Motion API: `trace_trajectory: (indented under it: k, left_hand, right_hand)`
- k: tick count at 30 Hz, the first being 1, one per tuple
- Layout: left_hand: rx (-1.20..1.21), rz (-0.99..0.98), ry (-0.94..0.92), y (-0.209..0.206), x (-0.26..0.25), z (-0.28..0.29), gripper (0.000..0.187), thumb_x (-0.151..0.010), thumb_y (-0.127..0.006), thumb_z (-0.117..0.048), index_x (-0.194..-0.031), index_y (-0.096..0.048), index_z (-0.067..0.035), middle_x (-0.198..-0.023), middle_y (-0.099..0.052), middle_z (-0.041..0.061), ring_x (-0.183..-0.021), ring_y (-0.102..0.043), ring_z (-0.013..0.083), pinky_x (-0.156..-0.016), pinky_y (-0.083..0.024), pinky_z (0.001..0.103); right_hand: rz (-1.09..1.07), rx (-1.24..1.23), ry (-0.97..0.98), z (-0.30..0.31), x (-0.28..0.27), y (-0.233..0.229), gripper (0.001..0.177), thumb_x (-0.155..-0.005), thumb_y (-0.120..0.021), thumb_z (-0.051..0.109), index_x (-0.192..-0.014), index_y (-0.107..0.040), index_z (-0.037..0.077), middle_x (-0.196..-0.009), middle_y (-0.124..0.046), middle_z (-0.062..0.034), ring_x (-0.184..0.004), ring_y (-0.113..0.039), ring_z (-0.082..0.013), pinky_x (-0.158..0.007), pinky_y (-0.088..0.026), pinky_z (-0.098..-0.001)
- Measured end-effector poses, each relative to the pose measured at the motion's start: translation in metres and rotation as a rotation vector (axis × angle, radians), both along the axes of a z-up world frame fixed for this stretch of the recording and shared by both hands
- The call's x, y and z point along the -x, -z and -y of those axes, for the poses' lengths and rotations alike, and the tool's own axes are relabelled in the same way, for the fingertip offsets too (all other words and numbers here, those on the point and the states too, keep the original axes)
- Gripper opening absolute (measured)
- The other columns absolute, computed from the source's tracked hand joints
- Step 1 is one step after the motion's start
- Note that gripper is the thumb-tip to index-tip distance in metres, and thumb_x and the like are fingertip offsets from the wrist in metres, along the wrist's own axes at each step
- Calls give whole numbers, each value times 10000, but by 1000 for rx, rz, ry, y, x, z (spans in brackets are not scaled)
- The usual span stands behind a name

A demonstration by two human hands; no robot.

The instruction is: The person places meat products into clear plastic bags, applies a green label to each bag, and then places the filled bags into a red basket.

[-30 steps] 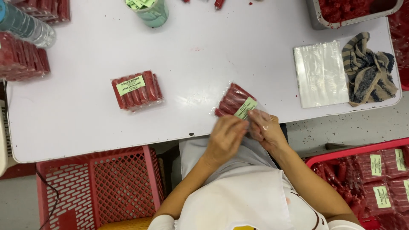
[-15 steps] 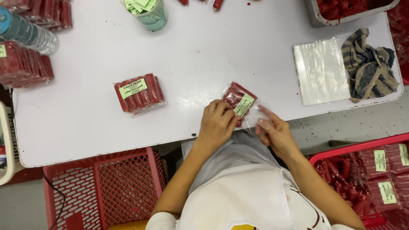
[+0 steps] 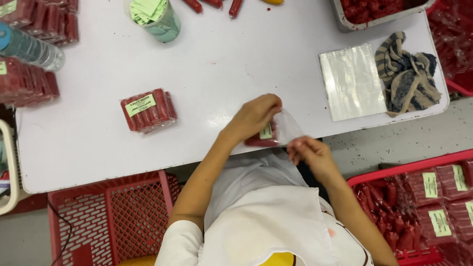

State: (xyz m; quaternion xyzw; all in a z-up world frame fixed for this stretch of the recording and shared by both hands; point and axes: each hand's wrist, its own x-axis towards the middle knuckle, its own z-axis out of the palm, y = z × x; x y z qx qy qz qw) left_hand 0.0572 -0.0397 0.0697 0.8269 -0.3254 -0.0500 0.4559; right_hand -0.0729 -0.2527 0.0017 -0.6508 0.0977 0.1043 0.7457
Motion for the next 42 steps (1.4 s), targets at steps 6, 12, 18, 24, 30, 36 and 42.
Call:
trace_trajectory:
  k: [6, 12, 18, 24, 30, 36, 42]
  left_hand:
    - [593, -539, -316, 64, 9, -56, 301, -993, -732, -311, -1208, -583, -162, -1029, -669, 4, -1020, -686, 158, -928, -534, 339]
    - [547, -264, -646, -17, 46, -102, 134, -876, -822, -109, -945, -708, -97, -788, -705, 24, -703, -749, 117, -639, -589, 211]
    - [183, 98, -637, 70, 120, -105, 70, -971, -711, -133, -1023, -669, -110, -867, -657, 63, -861, -706, 280, -783, -557, 358]
    - [129, -192, -649, 45, 95, -100, 165, -957, -658, -49, -1121, -651, -54, -912, -699, 165, -921, -714, 392, -817, -566, 478]
    - [189, -495, -706, -9, 46, -128, 447, -864, -757, -148, -1275, -608, -237, -1035, -733, 77, -1026, -708, 296, -908, -534, 412]
    - [-375, 584, -550, 6, 80, -100, 485, -848, -793, -277, -1266, -606, -115, -1208, -601, 140, -1119, -633, 354, -1073, -434, 601]
    - [184, 122, -568, 66, 55, -132, 400, -867, -735, -33, -1235, -642, -157, -1115, -670, 38, -1094, -664, 280, -1045, -465, 448]
  right_hand:
    - [222, 255, -212, -35, -90, -41, 512, -945, -736, 91, -1377, -460, 99, -950, -726, -107, -786, -686, -203, -732, -559, -330]
    - [686, 431, -340, -115, -117, -107, 639, -916, -678, -96, -1490, -480, 103, -806, -739, -34, -705, -658, -184, -668, -487, -268]
    - [371, 483, -590, -108, -79, -62, 298, -886, -670, -1, -1144, -769, 109, -697, -717, -180, -602, -618, -284, -634, -512, -433]
    - [955, 719, -216, -109, -63, -30, 434, -932, -790, 124, -1317, -633, 1, -1059, -721, -128, -813, -687, -292, -712, -560, -365]
    - [1401, 1100, -327, -135, -96, -26, 231, -978, -721, 154, -1205, -707, 110, -1136, -711, -99, -1060, -683, -306, -824, -514, -380]
    - [963, 788, -562, -130, -117, -63, 397, -859, -796, 99, -1245, -702, 112, -902, -706, -51, -966, -682, -292, -910, -501, -424]
    - [533, 461, -463, -125, -129, -17, 520, -884, -806, 140, -1358, -594, 122, -1216, -717, -111, -1199, -661, -297, -1047, -475, -441]
